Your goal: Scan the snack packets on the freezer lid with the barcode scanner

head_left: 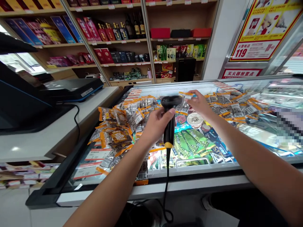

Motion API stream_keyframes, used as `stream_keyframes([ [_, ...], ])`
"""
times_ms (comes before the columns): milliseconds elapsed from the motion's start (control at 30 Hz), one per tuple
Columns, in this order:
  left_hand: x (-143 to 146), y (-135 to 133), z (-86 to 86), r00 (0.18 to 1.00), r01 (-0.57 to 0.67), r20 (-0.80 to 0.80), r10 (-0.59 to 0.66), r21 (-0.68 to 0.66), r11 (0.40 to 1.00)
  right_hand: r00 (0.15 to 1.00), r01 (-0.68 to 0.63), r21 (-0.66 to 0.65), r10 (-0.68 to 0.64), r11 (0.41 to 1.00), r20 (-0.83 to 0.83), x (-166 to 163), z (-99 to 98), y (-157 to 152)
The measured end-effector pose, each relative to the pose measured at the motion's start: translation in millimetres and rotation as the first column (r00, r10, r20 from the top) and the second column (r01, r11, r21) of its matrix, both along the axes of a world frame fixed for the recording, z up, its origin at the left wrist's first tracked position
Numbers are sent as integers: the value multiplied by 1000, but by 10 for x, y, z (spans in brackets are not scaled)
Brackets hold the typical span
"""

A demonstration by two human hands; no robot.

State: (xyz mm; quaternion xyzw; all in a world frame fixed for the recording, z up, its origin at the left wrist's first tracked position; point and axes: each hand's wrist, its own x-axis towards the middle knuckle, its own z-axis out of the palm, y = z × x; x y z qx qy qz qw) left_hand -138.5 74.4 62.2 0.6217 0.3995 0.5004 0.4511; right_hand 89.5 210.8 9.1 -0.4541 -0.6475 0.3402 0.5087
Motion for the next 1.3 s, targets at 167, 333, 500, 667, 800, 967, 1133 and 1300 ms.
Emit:
stream_keyframes([
  [167, 43, -86, -12, 941, 172, -303, -153, 38, 984, 995, 67, 51, -63, 996, -84, 303, 43, -16],
  [333, 45, -66, -65, 921, 293, -262, -288, -22, 956, 997, 67, 56, -65, 996, -38, 371, 78, 35],
  [500, 50, -65, -71, 921, 305, -243, -304, -38, 952, 992, 118, 105, -122, 987, 35, 390, 87, 29],
  [667, 66, -64, -66, 945, 252, -203, -256, -43, 967, 973, 159, 145, -180, 977, 142, 440, 109, 23],
  [800, 68, -27, -70, 991, 110, -65, -114, -54, 992, 816, 346, 252, -422, 904, 395, 679, 131, 77],
  [967, 44, 26, 12, 976, -146, 155, 152, -50, 988, 514, 613, 256, -624, 747, 588, 1066, 129, 114],
  [1133, -54, 175, 14, 915, -295, 262, 306, -81, 952, 452, 525, 393, -638, 755, 623, 788, 134, 115],
  [1300, -144, 337, -151, 912, -314, 251, 325, -83, 946, 691, -13, 266, -184, 964, 699, -241, -87, 283],
])
